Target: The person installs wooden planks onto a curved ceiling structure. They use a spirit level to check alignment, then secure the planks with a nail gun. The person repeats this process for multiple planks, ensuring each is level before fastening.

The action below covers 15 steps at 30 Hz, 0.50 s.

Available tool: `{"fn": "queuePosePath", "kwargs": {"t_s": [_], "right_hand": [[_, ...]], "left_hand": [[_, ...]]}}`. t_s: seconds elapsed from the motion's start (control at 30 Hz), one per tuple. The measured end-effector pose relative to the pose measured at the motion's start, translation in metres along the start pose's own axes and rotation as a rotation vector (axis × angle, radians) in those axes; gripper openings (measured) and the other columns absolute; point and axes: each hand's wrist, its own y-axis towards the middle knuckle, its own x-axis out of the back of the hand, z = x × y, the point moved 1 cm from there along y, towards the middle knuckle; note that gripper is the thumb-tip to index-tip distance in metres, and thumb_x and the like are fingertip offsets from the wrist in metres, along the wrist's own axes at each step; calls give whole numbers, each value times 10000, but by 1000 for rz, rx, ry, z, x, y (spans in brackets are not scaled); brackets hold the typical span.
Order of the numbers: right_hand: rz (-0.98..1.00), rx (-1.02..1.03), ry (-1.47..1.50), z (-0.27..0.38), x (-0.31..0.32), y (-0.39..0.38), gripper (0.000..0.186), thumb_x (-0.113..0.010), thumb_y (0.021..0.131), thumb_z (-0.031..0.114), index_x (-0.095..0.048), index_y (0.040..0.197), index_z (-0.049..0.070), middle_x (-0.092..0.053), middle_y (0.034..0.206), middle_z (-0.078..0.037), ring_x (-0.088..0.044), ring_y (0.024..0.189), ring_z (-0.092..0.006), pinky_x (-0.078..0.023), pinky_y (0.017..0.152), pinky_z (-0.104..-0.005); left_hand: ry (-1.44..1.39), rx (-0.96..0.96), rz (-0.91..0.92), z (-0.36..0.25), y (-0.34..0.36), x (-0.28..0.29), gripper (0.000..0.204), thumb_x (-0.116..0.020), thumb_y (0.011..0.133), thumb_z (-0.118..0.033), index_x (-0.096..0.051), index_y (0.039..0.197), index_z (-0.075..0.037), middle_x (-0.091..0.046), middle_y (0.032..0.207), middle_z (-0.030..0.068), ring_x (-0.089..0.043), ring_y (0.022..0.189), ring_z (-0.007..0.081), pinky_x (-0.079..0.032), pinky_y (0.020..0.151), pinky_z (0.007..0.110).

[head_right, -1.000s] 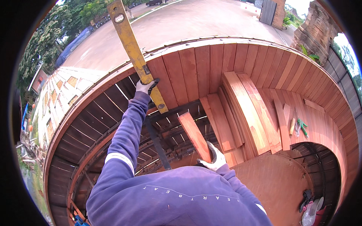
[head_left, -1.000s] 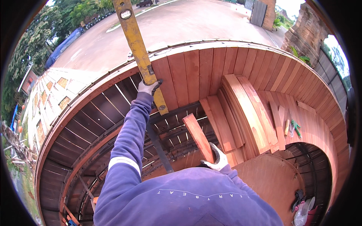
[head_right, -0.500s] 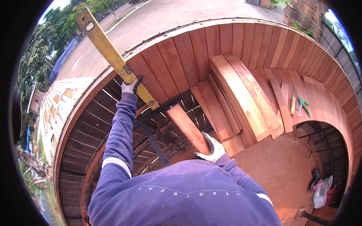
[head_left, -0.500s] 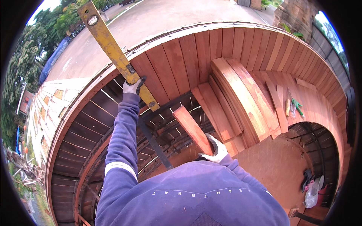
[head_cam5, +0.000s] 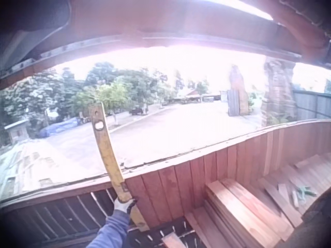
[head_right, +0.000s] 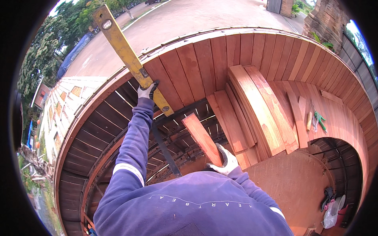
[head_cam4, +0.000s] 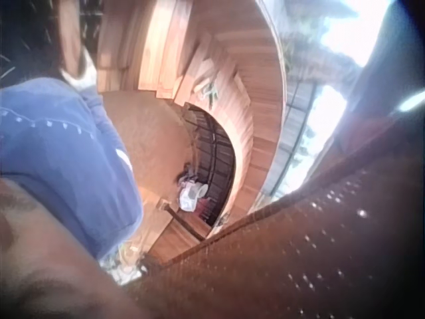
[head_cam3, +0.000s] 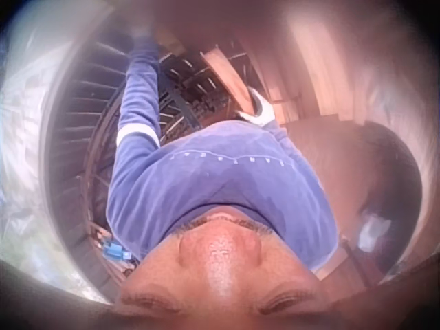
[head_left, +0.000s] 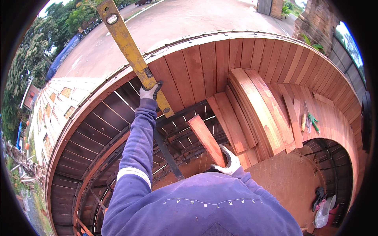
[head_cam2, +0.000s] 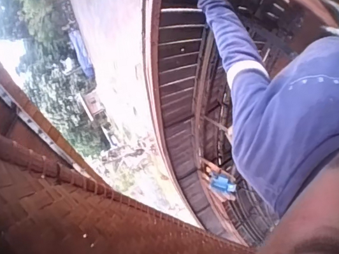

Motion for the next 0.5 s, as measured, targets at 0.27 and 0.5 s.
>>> {"fn": "queuePosePath", "kwargs": {"t_s": [0.27,0.5], "right_hand": [[-24,36,46,-20,-6,2,990,-876,597,442,-436,1363,-6,-557,1275,-213,-567,1179,-298,-452,1005,-379],[-1,-5,-19,-6,-1,2,1004,-876,594,443,-428,1373,-4,-562,1273,-214,-571,1174,-295,-459,995,-376]], "left_hand": [[153,32,18,-3,-7,-11,304,-747,767,12,-620,1043,21,-684,951,68,-664,809,149,-551,768,272],[128,124,58,-4,-12,-11,300,-790,754,-83,-652,1008,-4,-691,909,34,-641,770,118,-528,719,262]]}}
